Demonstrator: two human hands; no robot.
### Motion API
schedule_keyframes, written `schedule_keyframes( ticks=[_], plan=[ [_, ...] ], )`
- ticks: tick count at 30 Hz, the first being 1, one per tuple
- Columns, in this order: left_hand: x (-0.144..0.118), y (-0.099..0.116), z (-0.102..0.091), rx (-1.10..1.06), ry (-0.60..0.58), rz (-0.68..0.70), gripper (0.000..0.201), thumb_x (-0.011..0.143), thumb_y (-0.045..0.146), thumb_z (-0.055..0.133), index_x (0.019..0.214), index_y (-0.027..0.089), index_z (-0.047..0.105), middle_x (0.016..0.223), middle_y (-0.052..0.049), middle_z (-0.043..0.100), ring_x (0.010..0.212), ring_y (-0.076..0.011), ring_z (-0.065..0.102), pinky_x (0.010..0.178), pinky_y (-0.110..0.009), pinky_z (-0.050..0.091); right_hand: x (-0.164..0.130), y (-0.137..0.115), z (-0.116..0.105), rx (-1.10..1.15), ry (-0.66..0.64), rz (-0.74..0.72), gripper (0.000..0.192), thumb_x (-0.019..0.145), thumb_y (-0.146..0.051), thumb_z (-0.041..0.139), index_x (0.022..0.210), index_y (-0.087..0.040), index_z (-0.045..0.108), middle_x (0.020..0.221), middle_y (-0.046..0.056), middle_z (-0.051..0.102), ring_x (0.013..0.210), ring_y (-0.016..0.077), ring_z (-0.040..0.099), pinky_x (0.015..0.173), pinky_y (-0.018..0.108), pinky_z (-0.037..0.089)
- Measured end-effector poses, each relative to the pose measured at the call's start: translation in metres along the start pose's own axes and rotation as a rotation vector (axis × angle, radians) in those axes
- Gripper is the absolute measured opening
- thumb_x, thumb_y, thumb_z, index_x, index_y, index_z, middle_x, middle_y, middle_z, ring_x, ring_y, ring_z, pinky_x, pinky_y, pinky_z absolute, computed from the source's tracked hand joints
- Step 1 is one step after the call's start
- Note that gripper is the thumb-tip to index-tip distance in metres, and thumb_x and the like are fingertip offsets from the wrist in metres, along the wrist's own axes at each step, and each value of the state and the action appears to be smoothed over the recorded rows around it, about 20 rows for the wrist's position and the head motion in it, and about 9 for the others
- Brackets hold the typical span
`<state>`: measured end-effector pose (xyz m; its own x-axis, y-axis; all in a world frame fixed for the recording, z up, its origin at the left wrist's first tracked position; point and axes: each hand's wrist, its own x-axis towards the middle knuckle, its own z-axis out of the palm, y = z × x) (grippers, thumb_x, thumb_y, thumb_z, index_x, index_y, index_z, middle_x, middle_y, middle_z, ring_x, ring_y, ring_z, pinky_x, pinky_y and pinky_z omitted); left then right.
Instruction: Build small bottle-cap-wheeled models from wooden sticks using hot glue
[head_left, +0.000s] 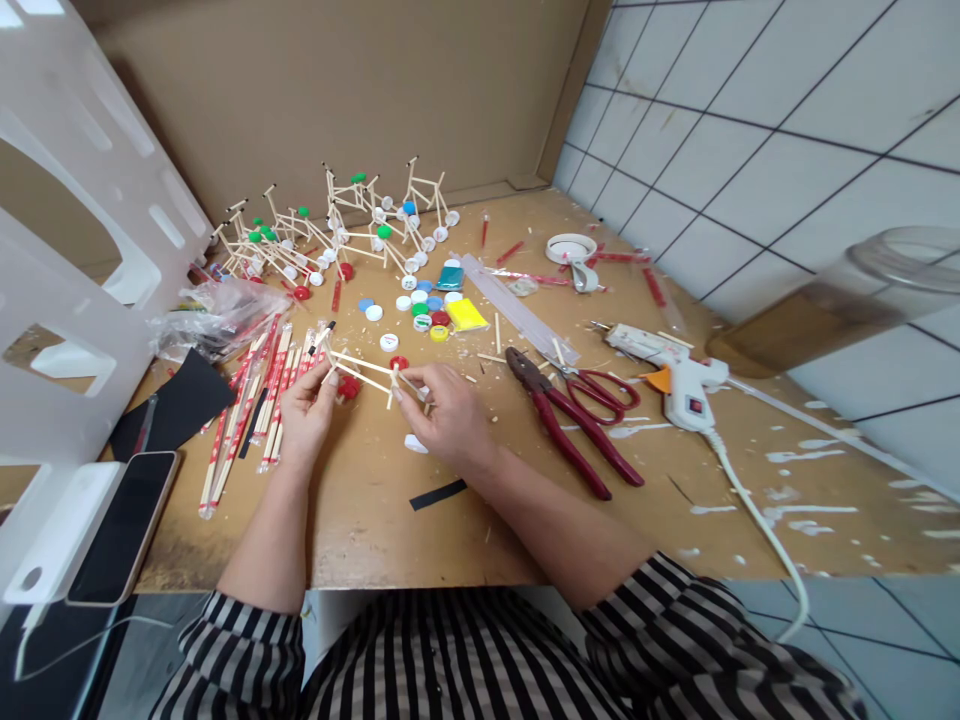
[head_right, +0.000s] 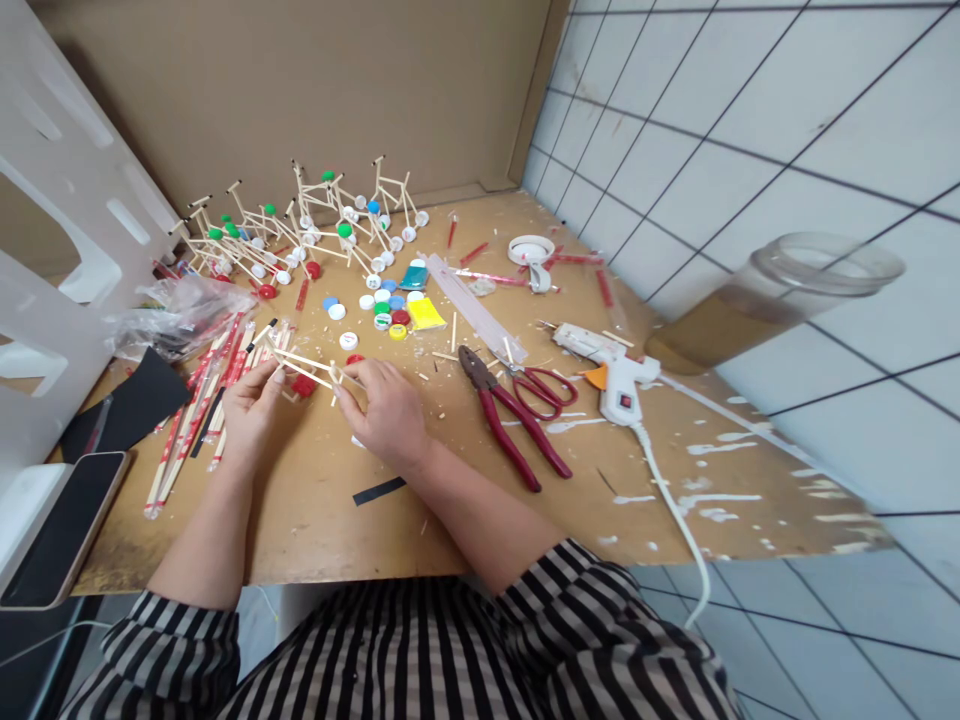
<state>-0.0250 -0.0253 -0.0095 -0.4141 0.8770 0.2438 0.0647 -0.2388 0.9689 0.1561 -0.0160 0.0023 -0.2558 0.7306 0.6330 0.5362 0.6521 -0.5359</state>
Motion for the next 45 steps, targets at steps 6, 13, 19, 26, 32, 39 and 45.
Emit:
schedule_keyframes(
  ticks=[6,13,19,26,32,39,45],
  plan=[
    [-0.0001,-0.0011,0.0001,-0.021,0.002,0.004,0.031,0.068,0.038,0.072,0.092,0.018,0.075,0.092,-0.009,0.075,0.084,-0.0199,0.070,0.081,-0.033,0.055,0.0000,-0.0001,0.0014,0.005,0.007,0.001,0.006,0.088,-0.026,0.051,0.087,-0.021,0.055,0.075,0.004,0.064,0.069,0.0176,0.058,0.060,0.030,0.042],
    [0.0002,-0.0018,0.0000,-0.026,-0.010,-0.001,0.033,0.069,0.040,0.072,0.093,0.018,0.075,0.091,-0.009,0.075,0.085,-0.0204,0.070,0.084,-0.035,0.054,-0.0001,0.0011,0.0023,0.010,0.001,0.006,0.006,0.087,-0.026,0.051,0.087,-0.022,0.055,0.077,0.004,0.064,0.071,0.0179,0.058,0.059,0.030,0.042],
    [0.0004,-0.0025,0.0001,-0.025,-0.002,-0.002,0.033,0.068,0.040,0.073,0.092,0.018,0.075,0.088,-0.009,0.075,0.084,-0.0216,0.070,0.084,-0.036,0.054,0.0000,0.0005,0.0012,0.007,0.006,0.008,0.006,0.087,-0.026,0.051,0.087,-0.022,0.055,0.077,0.004,0.064,0.072,0.0185,0.059,0.061,0.031,0.043],
    [-0.0001,-0.0013,0.0002,-0.014,-0.006,0.016,0.029,0.070,0.037,0.072,0.092,0.019,0.075,0.091,-0.009,0.075,0.085,-0.0202,0.070,0.084,-0.035,0.054,0.0005,0.0004,0.0012,0.006,0.015,-0.011,0.005,0.087,-0.026,0.051,0.087,-0.021,0.055,0.077,0.004,0.065,0.073,0.0186,0.059,0.062,0.031,0.043],
    [-0.0002,0.0001,0.0005,-0.009,-0.005,0.010,0.029,0.069,0.037,0.072,0.091,0.018,0.075,0.088,-0.008,0.076,0.083,-0.0200,0.070,0.082,-0.034,0.055,0.0000,0.0004,0.0012,0.013,0.010,-0.004,0.006,0.088,-0.026,0.051,0.088,-0.021,0.055,0.078,0.004,0.064,0.073,0.0187,0.059,0.061,0.030,0.042],
    [-0.0005,0.0002,0.0009,-0.020,0.006,0.024,0.029,0.068,0.038,0.073,0.090,0.019,0.075,0.087,-0.007,0.076,0.083,-0.0195,0.069,0.082,-0.033,0.055,-0.0006,0.0014,0.0016,0.004,0.019,-0.014,0.006,0.087,-0.026,0.051,0.088,-0.021,0.055,0.077,0.004,0.064,0.071,0.0178,0.058,0.060,0.029,0.042],
    [0.0002,-0.0026,0.0005,-0.033,0.004,0.018,0.029,0.068,0.037,0.073,0.091,0.019,0.075,0.089,-0.007,0.076,0.082,-0.0188,0.070,0.082,-0.033,0.054,-0.0003,0.0018,0.0029,0.007,0.035,-0.026,0.005,0.087,-0.025,0.052,0.087,-0.021,0.055,0.076,0.004,0.064,0.071,0.0178,0.058,0.060,0.029,0.042]
  ],
)
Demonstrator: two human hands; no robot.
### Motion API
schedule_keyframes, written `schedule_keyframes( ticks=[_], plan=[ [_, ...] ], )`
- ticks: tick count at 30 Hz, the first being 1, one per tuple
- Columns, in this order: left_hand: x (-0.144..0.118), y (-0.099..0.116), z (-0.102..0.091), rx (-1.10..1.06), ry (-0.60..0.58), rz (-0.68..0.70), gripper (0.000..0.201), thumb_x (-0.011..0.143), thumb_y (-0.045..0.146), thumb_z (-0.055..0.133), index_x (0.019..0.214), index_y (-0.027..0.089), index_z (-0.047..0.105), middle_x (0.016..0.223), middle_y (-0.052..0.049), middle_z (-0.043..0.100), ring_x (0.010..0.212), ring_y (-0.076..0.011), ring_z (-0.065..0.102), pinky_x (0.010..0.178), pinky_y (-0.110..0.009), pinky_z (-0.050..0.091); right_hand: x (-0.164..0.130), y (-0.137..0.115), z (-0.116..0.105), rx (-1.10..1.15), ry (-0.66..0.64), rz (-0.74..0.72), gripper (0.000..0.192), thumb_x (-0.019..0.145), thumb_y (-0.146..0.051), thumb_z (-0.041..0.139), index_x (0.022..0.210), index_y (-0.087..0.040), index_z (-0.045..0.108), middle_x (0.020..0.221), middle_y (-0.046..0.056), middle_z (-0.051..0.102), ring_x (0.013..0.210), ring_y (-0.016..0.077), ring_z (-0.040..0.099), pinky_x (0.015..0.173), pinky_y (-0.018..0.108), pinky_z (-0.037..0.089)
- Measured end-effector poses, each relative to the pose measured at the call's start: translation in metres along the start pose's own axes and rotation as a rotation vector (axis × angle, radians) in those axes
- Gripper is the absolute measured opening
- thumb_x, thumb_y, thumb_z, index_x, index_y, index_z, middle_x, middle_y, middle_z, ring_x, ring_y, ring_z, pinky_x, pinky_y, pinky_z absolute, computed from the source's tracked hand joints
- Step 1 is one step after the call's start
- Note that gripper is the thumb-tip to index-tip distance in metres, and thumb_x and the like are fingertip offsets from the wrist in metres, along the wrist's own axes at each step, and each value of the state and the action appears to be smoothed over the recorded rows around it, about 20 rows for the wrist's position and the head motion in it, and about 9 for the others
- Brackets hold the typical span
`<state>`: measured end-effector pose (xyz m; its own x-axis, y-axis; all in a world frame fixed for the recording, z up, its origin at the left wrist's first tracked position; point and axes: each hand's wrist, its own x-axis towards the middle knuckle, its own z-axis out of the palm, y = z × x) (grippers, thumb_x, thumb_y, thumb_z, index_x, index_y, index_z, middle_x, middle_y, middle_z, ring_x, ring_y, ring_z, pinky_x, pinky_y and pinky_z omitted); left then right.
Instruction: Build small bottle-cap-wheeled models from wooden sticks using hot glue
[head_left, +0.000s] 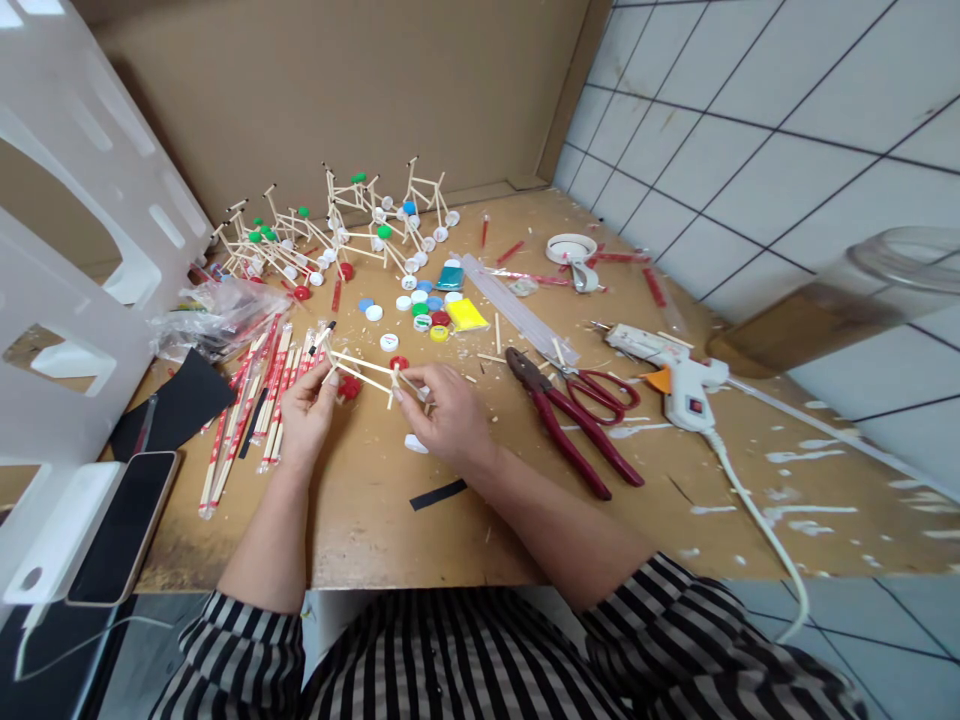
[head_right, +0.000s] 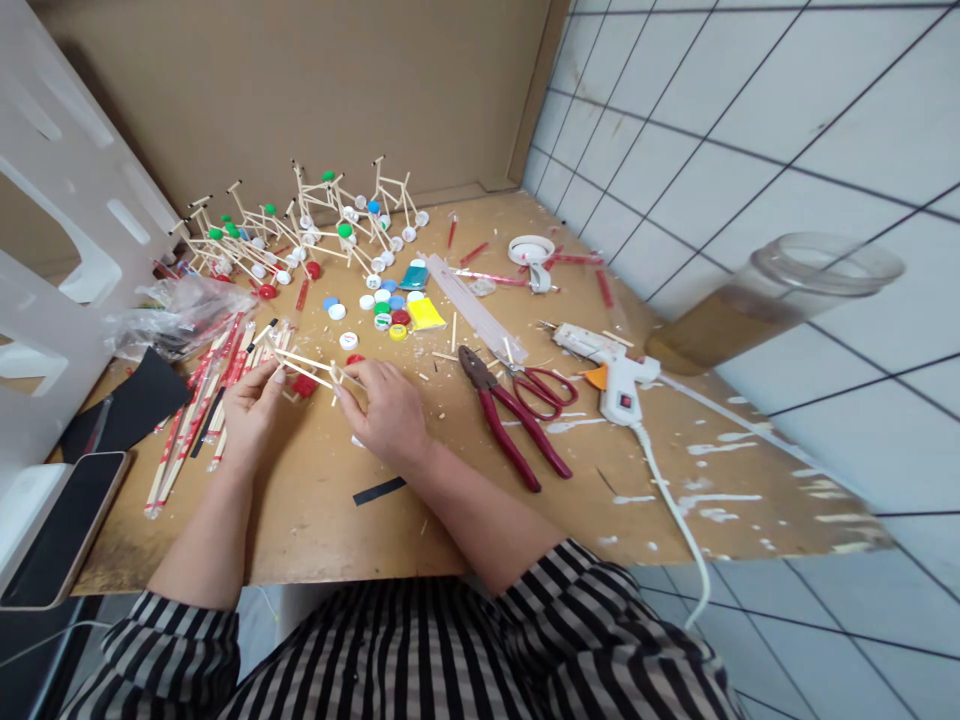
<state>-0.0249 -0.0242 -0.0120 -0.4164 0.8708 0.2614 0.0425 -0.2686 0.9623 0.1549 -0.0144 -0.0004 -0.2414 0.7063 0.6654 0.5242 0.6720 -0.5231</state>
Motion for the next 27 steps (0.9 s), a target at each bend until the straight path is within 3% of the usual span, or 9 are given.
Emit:
schedule_keyframes(
  ticks=[21,27],
  plan=[
    [-0.0003,0.0018,0.0008,-0.011,-0.008,-0.016,0.028,0.067,0.037,0.073,0.088,0.018,0.075,0.079,-0.006,0.075,0.072,-0.0170,0.068,0.068,-0.029,0.055,0.0000,-0.0008,-0.0016,-0.002,-0.001,-0.003,0.006,0.088,-0.027,0.051,0.087,-0.022,0.054,0.076,0.003,0.064,0.070,0.0176,0.059,0.060,0.029,0.042],
    [-0.0006,0.0004,0.0016,-0.027,0.020,-0.020,0.029,0.065,0.036,0.075,0.088,0.019,0.075,0.084,-0.007,0.075,0.073,-0.0168,0.068,0.070,-0.029,0.055,-0.0002,-0.0007,-0.0011,0.003,0.003,0.000,0.007,0.088,-0.026,0.050,0.088,-0.021,0.055,0.076,0.004,0.064,0.070,0.0178,0.059,0.059,0.029,0.042]
  ],
)
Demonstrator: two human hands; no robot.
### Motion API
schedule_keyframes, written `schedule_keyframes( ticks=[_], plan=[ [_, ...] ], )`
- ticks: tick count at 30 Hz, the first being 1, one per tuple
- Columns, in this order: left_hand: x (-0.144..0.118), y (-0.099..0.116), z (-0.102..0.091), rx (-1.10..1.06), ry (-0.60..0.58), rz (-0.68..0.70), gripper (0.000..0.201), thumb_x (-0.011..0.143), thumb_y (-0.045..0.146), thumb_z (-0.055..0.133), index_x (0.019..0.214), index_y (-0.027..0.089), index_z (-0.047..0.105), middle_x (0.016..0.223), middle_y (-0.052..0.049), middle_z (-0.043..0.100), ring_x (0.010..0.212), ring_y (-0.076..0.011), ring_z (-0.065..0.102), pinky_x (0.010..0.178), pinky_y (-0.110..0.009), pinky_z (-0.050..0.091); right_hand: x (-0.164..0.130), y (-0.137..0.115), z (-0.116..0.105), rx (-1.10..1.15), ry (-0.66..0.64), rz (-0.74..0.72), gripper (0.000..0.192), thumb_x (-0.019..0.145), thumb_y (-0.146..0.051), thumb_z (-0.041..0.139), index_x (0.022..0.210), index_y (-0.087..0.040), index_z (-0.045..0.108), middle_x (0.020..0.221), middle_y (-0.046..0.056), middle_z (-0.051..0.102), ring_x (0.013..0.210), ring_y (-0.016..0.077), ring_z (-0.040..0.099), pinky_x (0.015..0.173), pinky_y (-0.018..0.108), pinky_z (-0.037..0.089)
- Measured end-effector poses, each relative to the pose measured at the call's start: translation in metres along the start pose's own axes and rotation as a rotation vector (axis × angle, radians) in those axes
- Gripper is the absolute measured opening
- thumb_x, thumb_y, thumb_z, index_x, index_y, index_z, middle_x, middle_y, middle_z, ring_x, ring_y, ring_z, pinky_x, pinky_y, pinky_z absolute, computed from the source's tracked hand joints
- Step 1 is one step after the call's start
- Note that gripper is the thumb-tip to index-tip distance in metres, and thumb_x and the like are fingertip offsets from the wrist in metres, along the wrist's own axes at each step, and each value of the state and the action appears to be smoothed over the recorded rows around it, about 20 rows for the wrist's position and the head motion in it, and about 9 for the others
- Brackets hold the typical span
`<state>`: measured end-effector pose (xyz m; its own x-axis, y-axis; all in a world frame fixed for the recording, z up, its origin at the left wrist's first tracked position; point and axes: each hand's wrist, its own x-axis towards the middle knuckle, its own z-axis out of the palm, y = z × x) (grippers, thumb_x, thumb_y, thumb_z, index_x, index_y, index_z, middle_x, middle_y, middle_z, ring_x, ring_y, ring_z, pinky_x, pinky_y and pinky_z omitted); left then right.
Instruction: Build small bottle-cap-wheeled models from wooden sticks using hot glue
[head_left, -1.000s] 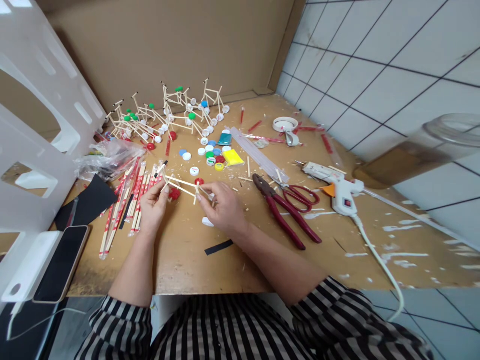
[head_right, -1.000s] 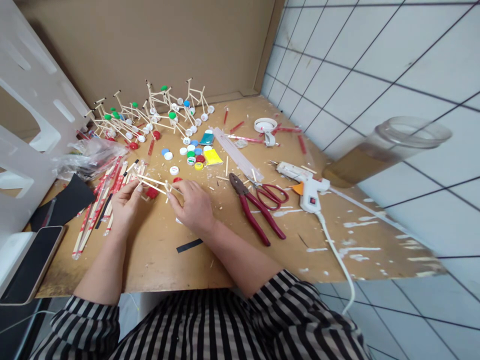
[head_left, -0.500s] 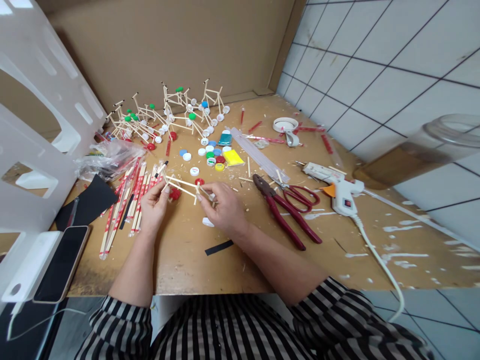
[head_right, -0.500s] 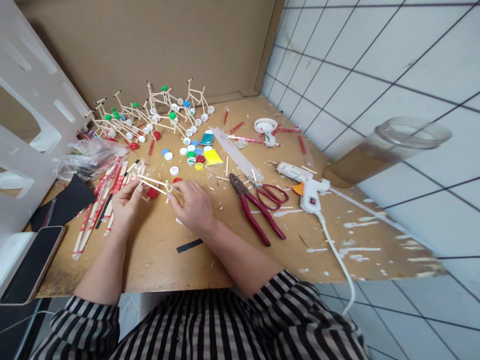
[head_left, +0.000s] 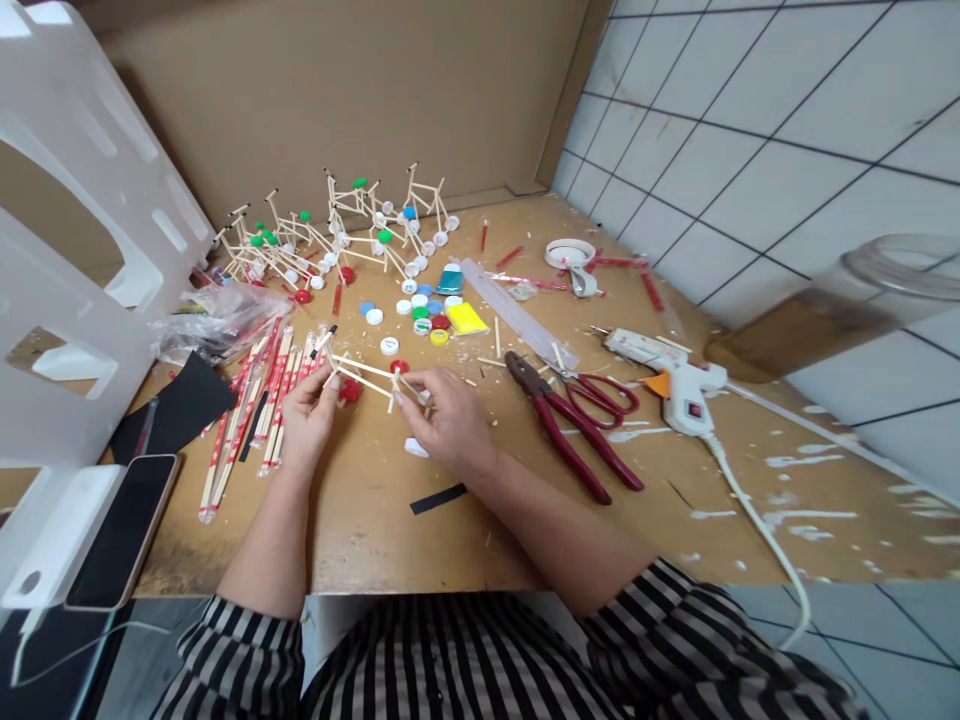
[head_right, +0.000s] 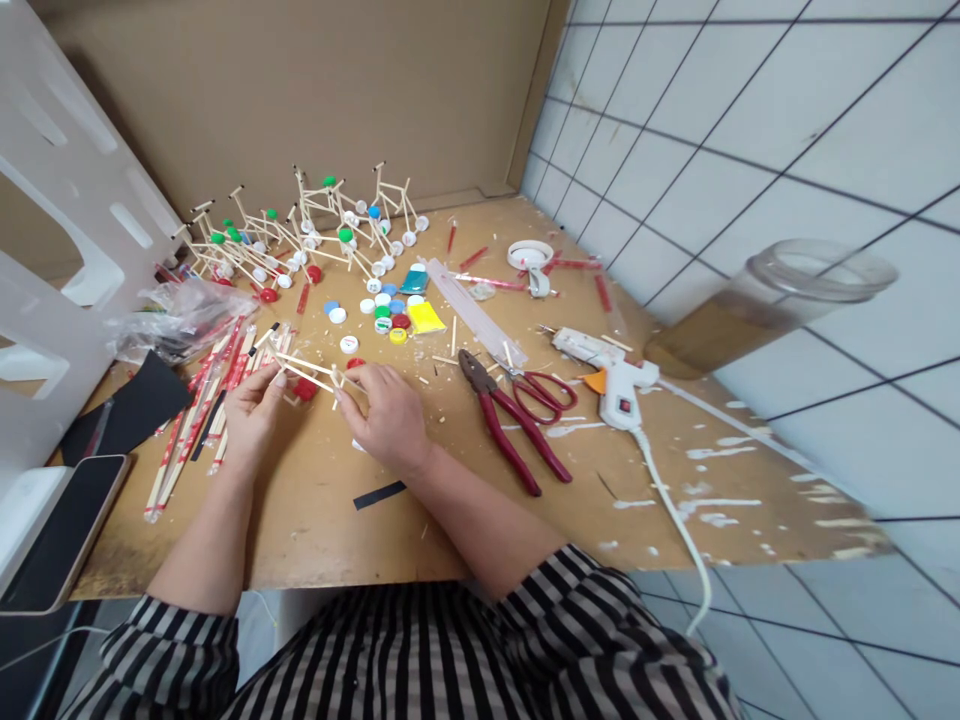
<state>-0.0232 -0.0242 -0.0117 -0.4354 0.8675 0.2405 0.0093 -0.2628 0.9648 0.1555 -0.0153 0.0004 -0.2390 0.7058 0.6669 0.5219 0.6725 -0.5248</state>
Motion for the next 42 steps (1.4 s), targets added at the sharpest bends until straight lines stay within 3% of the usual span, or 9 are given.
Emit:
schedule_keyframes(
  ticks=[11,42],
  plan=[
    [-0.0017,0.0071,0.0048,-0.020,0.004,-0.010,0.030,0.062,0.038,0.077,0.084,0.018,0.075,0.068,-0.004,0.072,0.063,-0.0153,0.065,0.062,-0.027,0.054,-0.0003,0.0005,-0.0002,0.009,-0.025,0.014,0.007,0.088,-0.026,0.050,0.088,-0.021,0.054,0.078,0.005,0.065,0.072,0.0182,0.059,0.061,0.029,0.043],
    [-0.0003,0.0025,0.0010,0.034,0.005,-0.008,0.036,0.062,0.042,0.076,0.088,0.017,0.075,0.089,-0.009,0.075,0.086,-0.0223,0.069,0.083,-0.036,0.054,-0.0004,0.0001,-0.0012,0.000,-0.024,0.013,0.007,0.088,-0.027,0.050,0.088,-0.021,0.055,0.077,0.005,0.064,0.070,0.0183,0.059,0.059,0.031,0.043]
  ],
)
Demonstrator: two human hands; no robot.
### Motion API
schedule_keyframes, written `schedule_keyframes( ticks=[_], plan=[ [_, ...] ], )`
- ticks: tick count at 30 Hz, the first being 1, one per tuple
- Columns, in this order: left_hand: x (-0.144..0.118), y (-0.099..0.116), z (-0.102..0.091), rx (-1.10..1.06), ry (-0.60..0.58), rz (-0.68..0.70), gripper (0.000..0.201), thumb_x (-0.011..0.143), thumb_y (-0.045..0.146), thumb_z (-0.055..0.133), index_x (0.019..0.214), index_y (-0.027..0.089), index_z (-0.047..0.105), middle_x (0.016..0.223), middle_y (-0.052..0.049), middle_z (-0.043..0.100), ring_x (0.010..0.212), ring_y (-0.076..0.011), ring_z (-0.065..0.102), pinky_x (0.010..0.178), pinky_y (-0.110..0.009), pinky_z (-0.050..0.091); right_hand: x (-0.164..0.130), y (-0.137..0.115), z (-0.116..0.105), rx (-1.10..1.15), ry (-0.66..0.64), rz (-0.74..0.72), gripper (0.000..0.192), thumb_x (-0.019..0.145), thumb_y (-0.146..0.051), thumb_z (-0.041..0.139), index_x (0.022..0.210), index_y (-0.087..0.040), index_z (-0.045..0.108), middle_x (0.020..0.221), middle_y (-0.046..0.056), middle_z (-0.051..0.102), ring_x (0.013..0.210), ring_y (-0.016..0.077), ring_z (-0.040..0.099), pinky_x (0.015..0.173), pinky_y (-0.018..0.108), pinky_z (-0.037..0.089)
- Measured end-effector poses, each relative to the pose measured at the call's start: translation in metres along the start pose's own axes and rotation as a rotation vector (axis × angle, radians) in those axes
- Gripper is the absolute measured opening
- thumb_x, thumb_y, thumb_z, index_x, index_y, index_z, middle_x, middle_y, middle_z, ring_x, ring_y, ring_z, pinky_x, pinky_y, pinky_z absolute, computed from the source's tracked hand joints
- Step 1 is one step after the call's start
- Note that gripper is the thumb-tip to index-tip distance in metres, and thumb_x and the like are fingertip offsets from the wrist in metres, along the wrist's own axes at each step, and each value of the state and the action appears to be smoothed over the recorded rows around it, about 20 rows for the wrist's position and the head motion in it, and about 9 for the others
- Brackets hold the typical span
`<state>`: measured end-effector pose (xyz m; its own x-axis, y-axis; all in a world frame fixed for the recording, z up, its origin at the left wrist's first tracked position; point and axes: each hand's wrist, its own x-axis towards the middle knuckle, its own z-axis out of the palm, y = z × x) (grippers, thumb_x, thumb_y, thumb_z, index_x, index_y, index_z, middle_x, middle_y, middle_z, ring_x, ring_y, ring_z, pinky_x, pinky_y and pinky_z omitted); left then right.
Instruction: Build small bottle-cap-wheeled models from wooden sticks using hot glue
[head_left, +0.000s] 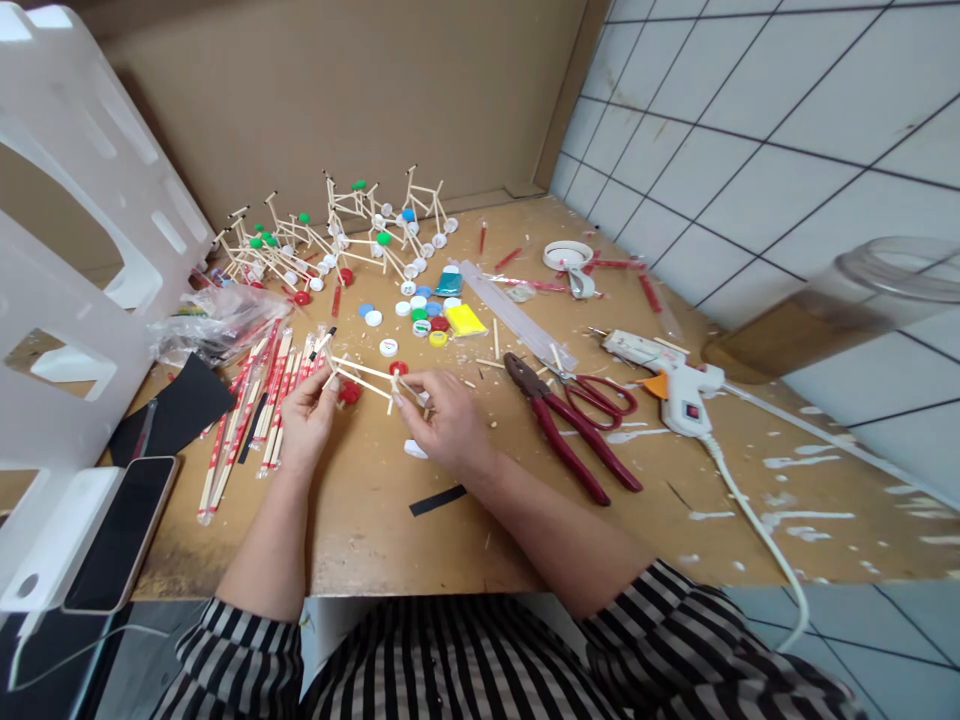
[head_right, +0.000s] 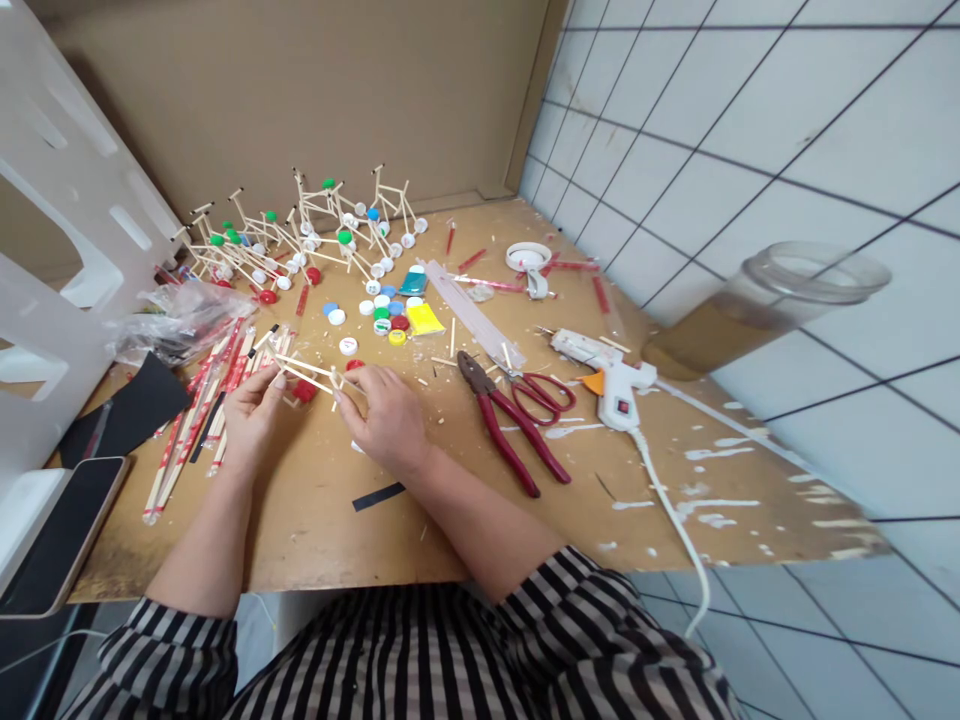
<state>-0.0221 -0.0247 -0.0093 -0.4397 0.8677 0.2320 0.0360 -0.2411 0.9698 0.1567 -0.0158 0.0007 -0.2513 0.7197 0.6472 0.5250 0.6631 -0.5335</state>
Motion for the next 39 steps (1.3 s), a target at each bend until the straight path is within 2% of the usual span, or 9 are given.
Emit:
schedule_keyframes(
  ticks=[23,30,36,39],
  plan=[
    [0.0011,-0.0032,-0.0017,-0.014,-0.017,-0.010,0.035,0.065,0.042,0.075,0.091,0.019,0.075,0.091,-0.009,0.076,0.087,-0.0218,0.070,0.086,-0.037,0.053,0.0002,-0.0004,0.0006,-0.004,-0.002,0.004,0.007,0.089,-0.027,0.049,0.089,-0.022,0.055,0.077,0.004,0.064,0.072,0.0183,0.059,0.060,0.031,0.043],
    [0.0013,-0.0047,-0.0018,-0.020,-0.016,0.002,0.032,0.065,0.040,0.075,0.091,0.020,0.075,0.089,-0.008,0.076,0.082,-0.0197,0.070,0.081,-0.034,0.055,0.0008,-0.0018,-0.0005,-0.005,0.009,-0.021,0.006,0.088,-0.026,0.050,0.088,-0.022,0.054,0.077,0.004,0.064,0.073,0.0187,0.060,0.062,0.031,0.043],
    [0.0011,-0.0035,-0.0020,-0.008,-0.027,-0.011,0.034,0.066,0.041,0.074,0.091,0.019,0.075,0.085,-0.008,0.075,0.072,-0.0178,0.069,0.069,-0.030,0.055,0.0011,-0.0017,0.0001,0.001,0.014,-0.016,0.005,0.088,-0.025,0.050,0.088,-0.021,0.054,0.076,0.004,0.064,0.071,0.0184,0.059,0.060,0.030,0.043],
    [0.0014,-0.0035,-0.0022,-0.005,-0.020,0.008,0.032,0.066,0.040,0.074,0.090,0.019,0.075,0.087,-0.008,0.076,0.077,-0.0183,0.069,0.074,-0.031,0.055,0.0006,-0.0014,0.0007,0.000,0.014,-0.008,0.005,0.088,-0.025,0.050,0.088,-0.021,0.054,0.076,0.004,0.064,0.071,0.0182,0.059,0.059,0.030,0.043]
  ],
)
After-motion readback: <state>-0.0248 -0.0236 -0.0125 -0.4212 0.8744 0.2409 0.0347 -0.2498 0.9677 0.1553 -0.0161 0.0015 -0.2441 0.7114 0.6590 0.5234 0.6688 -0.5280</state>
